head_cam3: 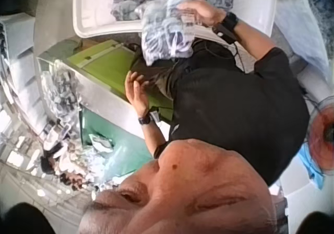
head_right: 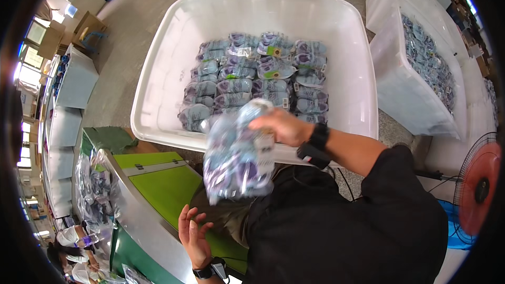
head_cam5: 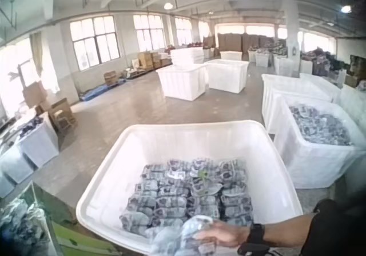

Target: The person sits beside a conveyor belt in a warehouse, picking up packaged slippers from the belt and placing them into a large white bin. The person repeats this pick-and-place action continuously as coworkers pack items further down the line.

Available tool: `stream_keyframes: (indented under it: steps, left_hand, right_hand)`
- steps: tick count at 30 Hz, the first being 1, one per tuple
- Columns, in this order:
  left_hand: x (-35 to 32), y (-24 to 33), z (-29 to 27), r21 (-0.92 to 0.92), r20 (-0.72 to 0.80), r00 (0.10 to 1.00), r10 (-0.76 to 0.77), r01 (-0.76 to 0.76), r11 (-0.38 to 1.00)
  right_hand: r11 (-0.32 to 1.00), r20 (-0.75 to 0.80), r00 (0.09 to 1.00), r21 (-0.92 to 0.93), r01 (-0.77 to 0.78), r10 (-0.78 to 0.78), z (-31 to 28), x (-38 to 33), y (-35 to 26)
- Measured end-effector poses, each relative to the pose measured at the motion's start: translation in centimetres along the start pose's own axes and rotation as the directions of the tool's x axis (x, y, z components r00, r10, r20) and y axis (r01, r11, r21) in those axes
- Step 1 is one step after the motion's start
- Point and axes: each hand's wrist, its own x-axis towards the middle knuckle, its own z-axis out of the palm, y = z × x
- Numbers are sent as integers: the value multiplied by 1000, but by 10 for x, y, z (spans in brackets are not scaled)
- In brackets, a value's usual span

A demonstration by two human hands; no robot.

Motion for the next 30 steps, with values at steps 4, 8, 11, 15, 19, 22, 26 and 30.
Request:
stream_keyframes:
  steps: [4, 8, 11, 15, 19, 22, 26, 30]
  left_hand:
    - [3, -2, -15, 13, -47, 999, -17, 17, 1000]
    - [2, 3, -31, 24, -81, 997, 4, -2, 1000]
    - [0, 8, -39, 19, -58, 998, 25, -24, 1000]
    - [-14, 5, -61, 63, -160, 987, 32, -22, 998]
    - [-37, -12, -99, 13, -245, 969, 21, -19, 1000]
    - [-46, -12, -110, 12, -301, 953, 32, -30, 999]
    - [-46, 13, -129, 68, -447, 893, 57, -29, 997]
    - [-53, 22, -184, 87, -466, 879, 98, -65, 994]
  right_hand:
    - [985, -398, 907, 41, 170, -140, -74, -30, -30]
    - [935, -589, 765, 43, 352, -261, -157, -33, -31]
    - [992, -733, 680, 98, 84, 15, -269, -34, 6]
    - [909, -799, 549, -7, -417, 246, -258, -30, 29]
    - [895, -537, 803, -181, -409, 258, -211, -14, 15]
    - [864, -383, 896, -347, -365, 224, -163, 11, -5]
    - [825, -169, 962, -497, -269, 213, -98, 40, -14]
    - [865, -74, 980, -460, -199, 186, -51, 65, 5]
